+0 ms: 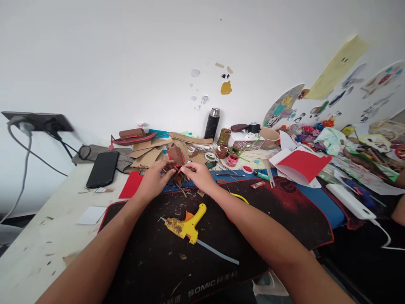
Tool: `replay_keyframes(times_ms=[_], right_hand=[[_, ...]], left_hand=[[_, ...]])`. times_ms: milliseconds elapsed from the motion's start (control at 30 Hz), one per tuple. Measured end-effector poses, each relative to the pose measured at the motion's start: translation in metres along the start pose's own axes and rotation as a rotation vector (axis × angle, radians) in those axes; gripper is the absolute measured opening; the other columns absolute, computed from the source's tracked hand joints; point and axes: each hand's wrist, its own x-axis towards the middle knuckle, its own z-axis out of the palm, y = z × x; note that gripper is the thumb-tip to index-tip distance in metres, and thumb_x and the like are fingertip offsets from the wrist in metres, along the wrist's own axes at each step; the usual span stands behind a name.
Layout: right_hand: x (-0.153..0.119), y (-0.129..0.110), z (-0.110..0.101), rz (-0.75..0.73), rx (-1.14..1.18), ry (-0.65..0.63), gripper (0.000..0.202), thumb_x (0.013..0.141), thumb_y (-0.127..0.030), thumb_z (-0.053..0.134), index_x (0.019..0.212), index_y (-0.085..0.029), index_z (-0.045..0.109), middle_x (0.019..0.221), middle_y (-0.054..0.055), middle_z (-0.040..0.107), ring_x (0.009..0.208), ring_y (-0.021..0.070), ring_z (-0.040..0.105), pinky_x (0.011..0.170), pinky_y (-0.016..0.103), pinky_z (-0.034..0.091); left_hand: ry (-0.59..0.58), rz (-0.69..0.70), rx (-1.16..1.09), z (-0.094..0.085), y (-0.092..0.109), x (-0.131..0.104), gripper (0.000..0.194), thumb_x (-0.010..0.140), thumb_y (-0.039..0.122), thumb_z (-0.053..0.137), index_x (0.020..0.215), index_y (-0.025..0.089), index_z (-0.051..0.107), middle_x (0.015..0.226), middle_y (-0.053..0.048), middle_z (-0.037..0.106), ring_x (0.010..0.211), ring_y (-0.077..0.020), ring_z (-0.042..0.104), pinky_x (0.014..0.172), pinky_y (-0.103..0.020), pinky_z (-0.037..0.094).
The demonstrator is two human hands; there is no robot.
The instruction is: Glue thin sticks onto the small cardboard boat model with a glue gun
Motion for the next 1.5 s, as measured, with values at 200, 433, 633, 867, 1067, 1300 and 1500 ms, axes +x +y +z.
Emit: replay_keyframes(times_ms=[200,433,633,867,1067,1300,1500], right_hand=[[0.0,0.0,0.001,0.016,0.002,-0.001,0.031,0.091,-0.048,0.067,0.094,-0.018,0.075,0.061,-0.004,0.058,0.059,0.0151,0.054,0.061,0.027,0.04],[0.0,0.001,0.001,0.009,0.004,-0.005,0.031,0.093,-0.049,0.067,0.092,-0.019,0.075,0.061,-0.003,0.059,0.059,0.0158,0.054,0.061,0.028,0.04],[0.0,0.0,0.001,0.022,-0.001,0.003,0.03,0.093,-0.049,0.068,0.092,-0.02,0.075,0.061,-0.003,0.058,0.06,0.016,0.055,0.062,0.028,0.041],[-0.003,0.001,-0.001,0.015,-0.002,0.004,0.032,0.094,-0.049,0.066,0.092,-0.019,0.075,0.061,-0.003,0.058,0.059,0.0159,0.054,0.061,0.028,0.04],[-0.005,0.005,-0.004,0.027,0.004,0.02,0.033,0.095,-0.049,0.064,0.093,-0.019,0.076,0.06,-0.003,0.057,0.059,0.0159,0.053,0.061,0.027,0.039],[-0.014,0.012,-0.013,0.068,-0.028,0.05,0.03,0.093,-0.047,0.066,0.093,-0.018,0.075,0.06,-0.004,0.058,0.057,0.0153,0.052,0.06,0.027,0.038],[-0.019,0.013,-0.018,0.056,-0.179,0.01,0.022,0.095,-0.037,0.067,0.102,-0.019,0.077,0.063,-0.003,0.06,0.059,0.0157,0.055,0.062,0.027,0.039]], left_hand=[[0.011,-0.023,-0.001,0.0,0.002,0.001,0.036,0.094,0.048,0.06,0.112,0.019,0.072,0.102,-0.01,0.076,0.093,-0.027,0.069,0.086,-0.04,0.056],[0.053,-0.08,0.048,0.006,-0.001,0.002,0.035,0.094,0.048,0.059,0.109,0.019,0.073,0.105,-0.01,0.077,0.089,-0.0255,0.069,0.082,-0.038,0.055],[0.088,-0.119,0.127,0.005,-0.004,0.003,0.034,0.094,0.051,0.058,0.099,0.021,0.074,0.099,-0.01,0.076,0.087,-0.0271,0.068,0.08,-0.038,0.053],[0.093,-0.145,0.188,0.002,-0.006,0.002,0.035,0.092,0.052,0.058,0.09,0.021,0.074,0.09,-0.01,0.075,0.082,-0.0279,0.066,0.072,-0.037,0.048],[0.088,-0.148,0.175,0.003,-0.003,0.002,0.031,0.092,0.049,0.059,0.089,0.022,0.075,0.089,-0.007,0.076,0.08,-0.0252,0.065,0.072,-0.034,0.049],[0.092,-0.137,0.133,0.002,0.003,0.001,0.031,0.091,0.05,0.059,0.087,0.023,0.073,0.087,-0.006,0.075,0.076,-0.0236,0.064,0.073,-0.034,0.05],[0.089,-0.129,0.106,0.001,0.005,0.002,0.03,0.09,0.05,0.06,0.087,0.023,0.072,0.085,-0.005,0.073,0.076,-0.0232,0.063,0.073,-0.034,0.05]])
